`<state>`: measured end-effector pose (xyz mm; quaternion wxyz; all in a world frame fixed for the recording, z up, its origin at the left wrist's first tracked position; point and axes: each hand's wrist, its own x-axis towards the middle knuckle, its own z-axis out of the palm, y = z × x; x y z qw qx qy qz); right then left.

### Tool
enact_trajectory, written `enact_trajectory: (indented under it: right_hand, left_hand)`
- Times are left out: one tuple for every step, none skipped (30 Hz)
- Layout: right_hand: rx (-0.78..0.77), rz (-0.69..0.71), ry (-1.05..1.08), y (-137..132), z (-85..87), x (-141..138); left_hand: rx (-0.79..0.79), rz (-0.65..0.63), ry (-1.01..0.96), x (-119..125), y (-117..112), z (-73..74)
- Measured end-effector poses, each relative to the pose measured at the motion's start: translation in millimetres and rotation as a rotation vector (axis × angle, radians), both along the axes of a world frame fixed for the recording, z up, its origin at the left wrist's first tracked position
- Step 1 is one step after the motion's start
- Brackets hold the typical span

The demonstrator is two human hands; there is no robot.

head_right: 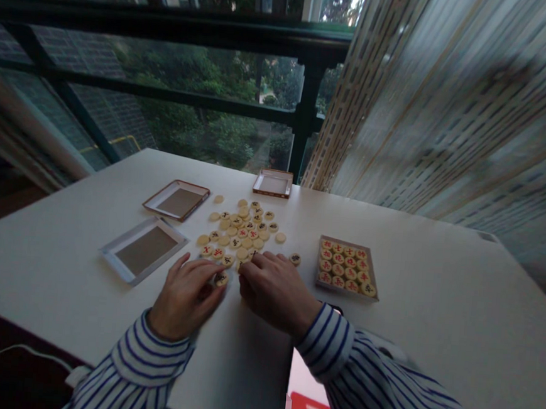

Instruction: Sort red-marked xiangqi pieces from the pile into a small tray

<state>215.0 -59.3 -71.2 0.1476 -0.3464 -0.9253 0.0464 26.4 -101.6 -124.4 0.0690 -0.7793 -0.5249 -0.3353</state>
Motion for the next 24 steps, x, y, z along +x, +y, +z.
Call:
enact_trajectory:
  right_hand:
    - [0.001, 0.001, 0.003, -0.1, 0.2, 0.0]
    - [0.0, 0.001, 0.004, -0.2, 0.4, 0.0]
    - [-0.003, 0.0, 0.003, -0.2, 0.6, 0.1]
    - [-0.006, -0.001, 0.002, -0.3, 0.8, 0.2]
    - [-0.007, -0.001, 0.001, -0.2, 0.9, 0.4]
    - [-0.007, -0.002, 0.001, -0.1, 1.0, 0.5]
    - [-0.007, -0.003, 0.001, 0.1, 1.0, 0.7]
    - [-0.006, -0.004, 0.001, 0.3, 0.8, 0.9]
    - [-0.005, -0.005, 0.002, 0.4, 0.7, 1.0]
    - [-0.005, -0.005, 0.003, 0.6, 0.6, 1.1]
    - [-0.004, -0.008, 0.005, 0.7, 0.6, 1.1]
    - [-0.004, -0.009, 0.006, 0.7, 0.8, 1.1]
    - [-0.004, -0.008, 0.006, 0.7, 1.0, 1.0]
    - [-0.004, -0.007, 0.005, 0.6, 1.3, 1.0]
    - [-0.004, -0.007, 0.002, 0.4, 1.7, 1.0]
    - [-0.006, -0.007, 0.0, 0.3, 2.0, 1.0]
    - [-0.008, -0.007, 0.0, 0.1, 2.2, 1.0]
    - [-0.013, -0.007, 0.005, 0.0, 2.2, 1.0]
    - [-0.02, -0.005, 0.019, 0.0, 2.0, 1.1]
    - [-0.032, -0.003, 0.043, 0.1, 1.7, 1.2]
    - [-0.054, 0.005, 0.077, 0.3, 1.2, 1.3]
    - [-0.087, 0.019, 0.121, 0.5, 0.7, 1.4]
    - [-0.134, 0.04, 0.176, 0.9, 0.1, 1.4]
    - [-0.193, 0.063, 0.236, 1.3, -0.5, 1.5]
  left_hand:
    - [0.006, -0.002, -0.003, -0.2, 0.0, 0.2]
    - [0.012, -0.002, -0.007, -0.4, -0.1, 0.3]
    - [0.016, -0.001, -0.012, -0.6, -0.1, 0.3]
    - [0.02, -0.001, -0.018, -0.8, -0.1, 0.3]
    - [0.024, -0.003, -0.024, -0.9, -0.1, 0.3]
    - [0.031, -0.003, -0.033, -1.0, -0.1, 0.4]
    - [0.042, -0.004, -0.043, -0.9, -0.1, 0.4]
    - [0.055, -0.006, -0.054, -0.9, -0.1, 0.5]
    - [0.067, -0.008, -0.065, -0.8, -0.1, 0.7]
    - [0.079, -0.012, -0.075, -0.7, -0.1, 0.9]
    - [0.086, -0.017, -0.083, -0.7, -0.2, 1.1]
    - [0.091, -0.023, -0.089, -0.6, -0.3, 1.3]
    - [0.092, -0.028, -0.094, -0.5, -0.6, 1.5]
    - [0.095, -0.032, -0.102, -0.3, -0.9, 1.8]
    - [0.099, -0.033, -0.114, 0.0, -1.3, 2.1]
    - [0.103, -0.03, -0.132, 0.4, -1.7, 2.4]
    - [0.104, -0.024, -0.16, 0.9, -2.2, 2.8]
    - [0.098, -0.018, -0.196, 1.6, -2.6, 3.2]
    - [0.083, -0.013, -0.237, 2.4, -2.9, 3.7]
    - [0.061, -0.009, -0.279, 3.2, -3.1, 4.1]
    - [0.038, -0.009, -0.315, 4.0, -3.2, 4.4]
    - [0.019, -0.016, -0.345, 4.8, -3.2, 4.5]
    - [0.009, -0.028, -0.367, 5.5, -3.2, 4.5]
    - [0.004, -0.04, -0.381, 6.2, -3.2, 4.4]
